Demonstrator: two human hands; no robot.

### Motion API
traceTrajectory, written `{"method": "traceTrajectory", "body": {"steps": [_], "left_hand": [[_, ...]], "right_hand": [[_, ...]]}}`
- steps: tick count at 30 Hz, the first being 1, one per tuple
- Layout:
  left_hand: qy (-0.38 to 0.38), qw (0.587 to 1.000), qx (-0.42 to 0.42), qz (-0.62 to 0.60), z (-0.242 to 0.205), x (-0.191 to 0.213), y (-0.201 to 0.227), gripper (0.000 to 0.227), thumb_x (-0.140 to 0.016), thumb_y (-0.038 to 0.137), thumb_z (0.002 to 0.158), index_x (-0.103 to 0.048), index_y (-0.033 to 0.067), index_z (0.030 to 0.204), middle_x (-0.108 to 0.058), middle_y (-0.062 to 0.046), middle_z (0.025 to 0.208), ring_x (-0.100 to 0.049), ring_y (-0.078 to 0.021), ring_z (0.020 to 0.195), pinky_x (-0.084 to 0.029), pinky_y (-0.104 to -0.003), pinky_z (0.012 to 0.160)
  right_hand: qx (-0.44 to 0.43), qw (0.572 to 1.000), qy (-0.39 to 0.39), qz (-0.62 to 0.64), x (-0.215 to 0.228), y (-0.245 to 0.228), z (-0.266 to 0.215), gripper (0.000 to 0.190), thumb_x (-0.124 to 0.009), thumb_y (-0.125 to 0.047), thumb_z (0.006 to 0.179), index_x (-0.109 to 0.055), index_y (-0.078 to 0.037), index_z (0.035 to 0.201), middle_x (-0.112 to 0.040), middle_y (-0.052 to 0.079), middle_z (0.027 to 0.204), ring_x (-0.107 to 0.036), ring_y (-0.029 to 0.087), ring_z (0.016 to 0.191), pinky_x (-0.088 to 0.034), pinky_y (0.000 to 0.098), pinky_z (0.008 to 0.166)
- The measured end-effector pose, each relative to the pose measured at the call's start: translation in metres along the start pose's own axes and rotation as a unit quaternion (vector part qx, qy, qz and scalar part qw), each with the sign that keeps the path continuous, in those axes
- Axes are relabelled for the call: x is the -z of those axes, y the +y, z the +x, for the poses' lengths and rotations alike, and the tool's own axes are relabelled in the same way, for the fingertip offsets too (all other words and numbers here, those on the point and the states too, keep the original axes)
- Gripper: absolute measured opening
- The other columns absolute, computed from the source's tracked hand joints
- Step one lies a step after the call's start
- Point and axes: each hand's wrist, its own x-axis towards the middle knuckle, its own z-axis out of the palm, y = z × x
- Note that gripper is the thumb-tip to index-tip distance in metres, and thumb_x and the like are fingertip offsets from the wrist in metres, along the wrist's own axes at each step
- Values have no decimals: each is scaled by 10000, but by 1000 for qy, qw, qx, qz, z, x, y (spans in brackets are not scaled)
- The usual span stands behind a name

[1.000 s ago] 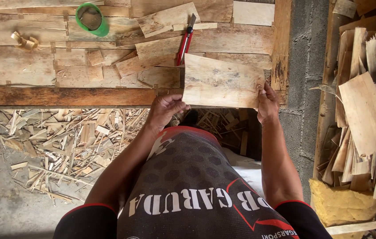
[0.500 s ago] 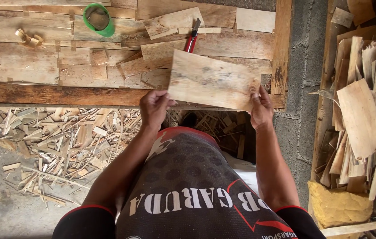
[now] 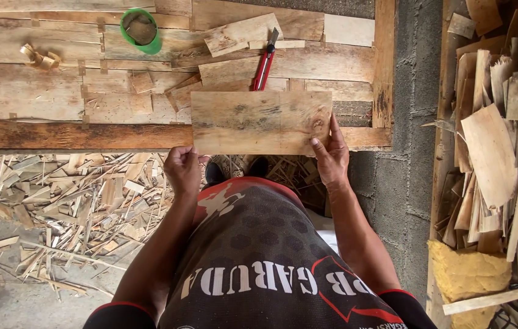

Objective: Arranging and adhering small wood strips onto a wooden frame to create a mosaic or panel.

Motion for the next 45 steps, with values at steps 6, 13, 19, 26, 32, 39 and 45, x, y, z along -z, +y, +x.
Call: {"method": "traceTrajectory", "body": {"steps": [6, 13, 19, 26, 32, 39, 45], "left_hand": [[-103, 957, 218, -165, 14, 24, -5, 26, -686, 86, 969, -676, 75, 990, -758, -72, 886, -766, -173, 804, -601, -260, 659], [-168, 964, 101, -178, 22, 38, -4, 62, -699, 62, 988, -659, 77, 1033, -684, 5, 953, -661, -83, 858, -609, -249, 780], [-112, 988, 32, -103, 29, 42, -14, 244, -666, 58, 1013, -701, 72, 1253, -678, 12, 934, -593, -57, 767, -566, -247, 676], [-110, 981, 61, -149, 33, 49, -23, 278, -644, 47, 1003, -688, 64, 1277, -754, -33, 1057, -699, -68, 858, -636, -269, 727], [-150, 983, 38, -99, 36, 54, -19, 274, -643, 46, 1038, -669, 38, 1310, -683, -3, 950, -603, -52, 789, -558, -227, 676], [-179, 984, 18, -14, 29, 34, 6, 373, -565, 110, 1068, -553, 61, 1438, -629, -5, 951, -557, -56, 783, -507, -205, 677], [-109, 991, 63, -52, 33, 1, -5, 391, -611, 35, 1015, -592, 52, 1405, -669, -7, 986, -605, -59, 835, -541, -187, 719]], "right_hand": [[-75, 991, 113, -19, -5, -2, 8, 643, -665, -25, 990, -459, -189, 1577, -691, 96, 1368, -724, 157, 984, -650, 309, 749], [-69, 992, 104, 16, -6, 18, 10, 539, -619, -105, 1043, -482, -218, 1553, -698, 49, 1347, -716, 121, 974, -621, 267, 700], [-30, 997, 51, 40, -13, 34, 9, 452, -521, -172, 1150, -485, -184, 1600, -668, 57, 1379, -671, 133, 1008, -620, 291, 788], [-31, 998, 40, 37, -28, 26, 8, 444, -479, -199, 1130, -453, -171, 1573, -617, 57, 1448, -678, 176, 1177, -644, 337, 922], [-37, 997, 57, 27, -22, 32, 8, 430, -472, -191, 1139, -479, -162, 1568, -633, 67, 1425, -686, 157, 1106, -637, 320, 857], [-52, 995, 86, -4, -9, 36, 6, 409, -481, -189, 1144, -527, -152, 1548, -693, 56, 1267, -671, 112, 906, -619, 276, 728], [-71, 986, 83, 125, 6, 30, 27, 357, -596, -173, 1088, -616, -145, 1444, -722, 26, 1048, -679, 111, 823, -615, 294, 723]]}}
